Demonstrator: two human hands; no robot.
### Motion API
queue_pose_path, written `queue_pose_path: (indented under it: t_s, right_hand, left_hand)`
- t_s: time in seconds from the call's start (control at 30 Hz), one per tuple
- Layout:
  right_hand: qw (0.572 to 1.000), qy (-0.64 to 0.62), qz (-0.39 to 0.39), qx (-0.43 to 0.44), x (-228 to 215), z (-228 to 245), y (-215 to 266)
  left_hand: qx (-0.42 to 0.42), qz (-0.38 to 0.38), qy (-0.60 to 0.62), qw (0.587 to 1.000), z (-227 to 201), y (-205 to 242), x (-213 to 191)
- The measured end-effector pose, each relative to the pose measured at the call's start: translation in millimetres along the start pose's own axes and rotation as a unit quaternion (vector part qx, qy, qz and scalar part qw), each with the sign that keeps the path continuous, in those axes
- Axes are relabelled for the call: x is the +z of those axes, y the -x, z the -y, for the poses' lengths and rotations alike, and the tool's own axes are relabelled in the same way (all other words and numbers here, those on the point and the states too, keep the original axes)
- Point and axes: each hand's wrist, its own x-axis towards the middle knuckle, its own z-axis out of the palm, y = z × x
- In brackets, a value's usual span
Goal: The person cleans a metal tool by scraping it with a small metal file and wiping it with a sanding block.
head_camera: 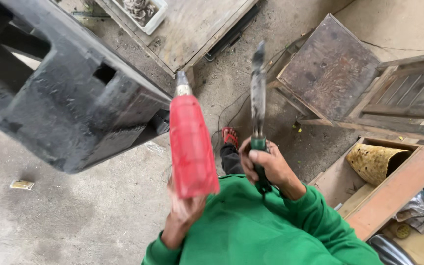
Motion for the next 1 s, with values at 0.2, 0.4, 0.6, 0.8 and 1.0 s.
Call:
queue_pose_path:
  t_s: [0.2, 0.4, 0.6, 0.8, 1.0]
  right_hand:
    - [0.998, 0.021, -0.053, -0.033, -42, 36, -64]
    - [0.994, 0.019, -0.102, -0.023, -83, 48, -90]
    - [0.991, 0.074, -0.099, -0.051, -110, 73, -118]
    - [0.986, 0.115, -0.116, -0.03, -126, 102, -200]
    - [0.983, 0.115, -0.143, 0.022, -133, 140, -289]
  left_hand:
    - [-0.026, -0.025, -0.048, 0.998, 4, -95, 60]
    - [-0.078, -0.026, -0.026, 0.996, -13, -179, 92]
    - [-0.119, -0.025, -0.095, 0.988, 28, -261, 133]
    - [-0.153, -0.048, -0.125, 0.979, 83, -362, 175]
    - [-0.137, -0.094, -0.149, 0.975, 122, -454, 194]
